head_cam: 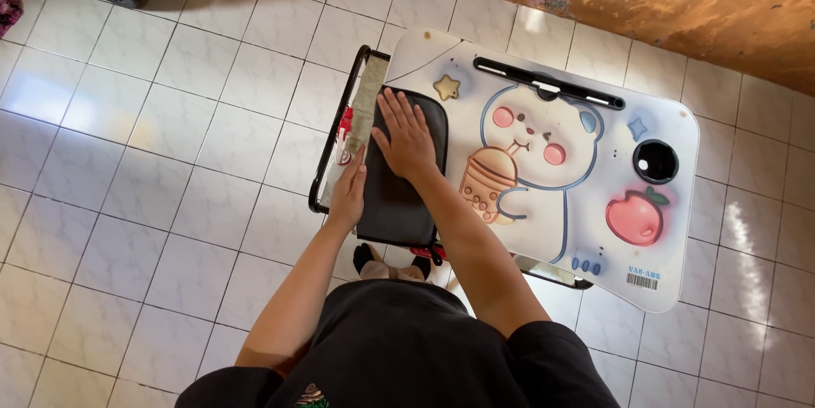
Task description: The person sprays a liquid cleaner onto a small white table with a cartoon design, then wipes the entire tabletop with a dark cloth. The person repeatedly wipes the same areas to ensure the surface is clean.
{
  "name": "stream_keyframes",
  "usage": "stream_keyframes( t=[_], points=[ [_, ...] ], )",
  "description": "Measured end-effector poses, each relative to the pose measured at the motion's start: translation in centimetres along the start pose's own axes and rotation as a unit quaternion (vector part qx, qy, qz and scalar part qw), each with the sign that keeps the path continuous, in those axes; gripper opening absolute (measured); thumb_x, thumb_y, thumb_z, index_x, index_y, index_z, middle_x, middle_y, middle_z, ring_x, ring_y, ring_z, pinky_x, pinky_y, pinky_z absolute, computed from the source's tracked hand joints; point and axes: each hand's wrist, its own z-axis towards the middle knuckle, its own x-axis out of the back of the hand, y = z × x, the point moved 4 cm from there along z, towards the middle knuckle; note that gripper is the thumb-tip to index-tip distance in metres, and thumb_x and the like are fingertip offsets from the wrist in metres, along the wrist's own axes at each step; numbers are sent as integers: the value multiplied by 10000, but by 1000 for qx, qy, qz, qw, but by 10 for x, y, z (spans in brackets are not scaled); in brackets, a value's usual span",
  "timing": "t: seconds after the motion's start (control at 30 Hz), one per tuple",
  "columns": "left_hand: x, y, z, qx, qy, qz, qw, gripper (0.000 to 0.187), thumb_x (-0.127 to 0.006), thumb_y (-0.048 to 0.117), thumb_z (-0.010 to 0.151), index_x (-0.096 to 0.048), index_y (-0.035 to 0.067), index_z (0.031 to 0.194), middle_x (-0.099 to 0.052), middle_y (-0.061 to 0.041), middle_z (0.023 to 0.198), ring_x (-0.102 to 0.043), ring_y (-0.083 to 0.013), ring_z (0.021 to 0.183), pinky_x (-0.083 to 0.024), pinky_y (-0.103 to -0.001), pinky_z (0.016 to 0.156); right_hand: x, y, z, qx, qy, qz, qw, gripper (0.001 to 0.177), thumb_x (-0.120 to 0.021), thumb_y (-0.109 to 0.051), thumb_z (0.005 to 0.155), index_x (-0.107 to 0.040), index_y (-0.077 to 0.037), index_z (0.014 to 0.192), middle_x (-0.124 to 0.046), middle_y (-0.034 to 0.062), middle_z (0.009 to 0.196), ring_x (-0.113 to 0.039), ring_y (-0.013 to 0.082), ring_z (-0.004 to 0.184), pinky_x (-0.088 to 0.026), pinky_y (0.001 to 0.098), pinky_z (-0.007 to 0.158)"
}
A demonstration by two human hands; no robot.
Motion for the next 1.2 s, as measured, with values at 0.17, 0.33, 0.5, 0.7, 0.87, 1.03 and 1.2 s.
stream_keyframes(
  t=[0.17,0.33,0.5,0.7,0.87,1.03,1.2],
  points=[
    [1,-10,0,0,5,13,1000,517,-425,352,1085,-419,151,1561,-427,-180,1567,-393,-343,1448,-300,-458,1205,16,48,-14,-55,-7,-4,998,682,-408,-512,1062,-204,-223,1646,-158,3,1714,-163,233,1576,-158,471,1271],
    [0,-3,-7,7,21,6,1000,493,-430,313,1075,-448,156,1542,-460,-164,1551,-421,-318,1437,-300,-435,1212,37,101,-47,-109,3,-8,994,695,-434,-494,1061,-204,-205,1649,-163,32,1712,-176,265,1570,-160,498,1262],
    [1,-14,-2,-7,39,-7,999,470,-453,321,1075,-491,156,1514,-488,-137,1535,-432,-279,1430,-304,-406,1214,51,134,-87,-153,13,-33,988,685,-400,-516,1069,-218,-192,1645,-182,42,1706,-167,260,1566,-128,479,1267],
    [5,-8,-2,-10,62,-43,997,450,-388,297,1085,-572,117,1453,-559,-161,1463,-489,-299,1387,-318,-426,1198,55,109,-124,-126,-38,-26,991,708,-357,-524,1065,-172,-170,1649,-125,60,1716,-109,283,1573,-91,494,1257],
    [3,5,-6,-18,81,-84,993,453,-343,275,1102,-594,75,1421,-576,-179,1435,-497,-309,1375,-314,-434,1197,44,60,-123,-67,-76,-35,994,718,-372,-519,1051,-176,-168,1646,-119,52,1718,-87,274,1579,-84,490,1261],
    [1,-3,-5,-13,88,-155,984,492,-318,343,1116,-609,64,1399,-650,-169,1319,-598,-275,1237,-420,-415,1124,26,5,-109,37,-46,-20,998,712,-406,-519,1044,-223,-168,1636,-170,43,1710,-130,270,1574,-126,488,1256],
    [2,-23,1,-36,105,-163,980,526,-321,399,1116,-663,55,1317,-691,-148,1238,-650,-244,1161,-485,-392,1054,-5,-34,-84,130,35,-53,990,690,-436,-506,1045,-258,-191,1631,-205,27,1702,-186,252,1568,-176,475,1251]
  ],
)
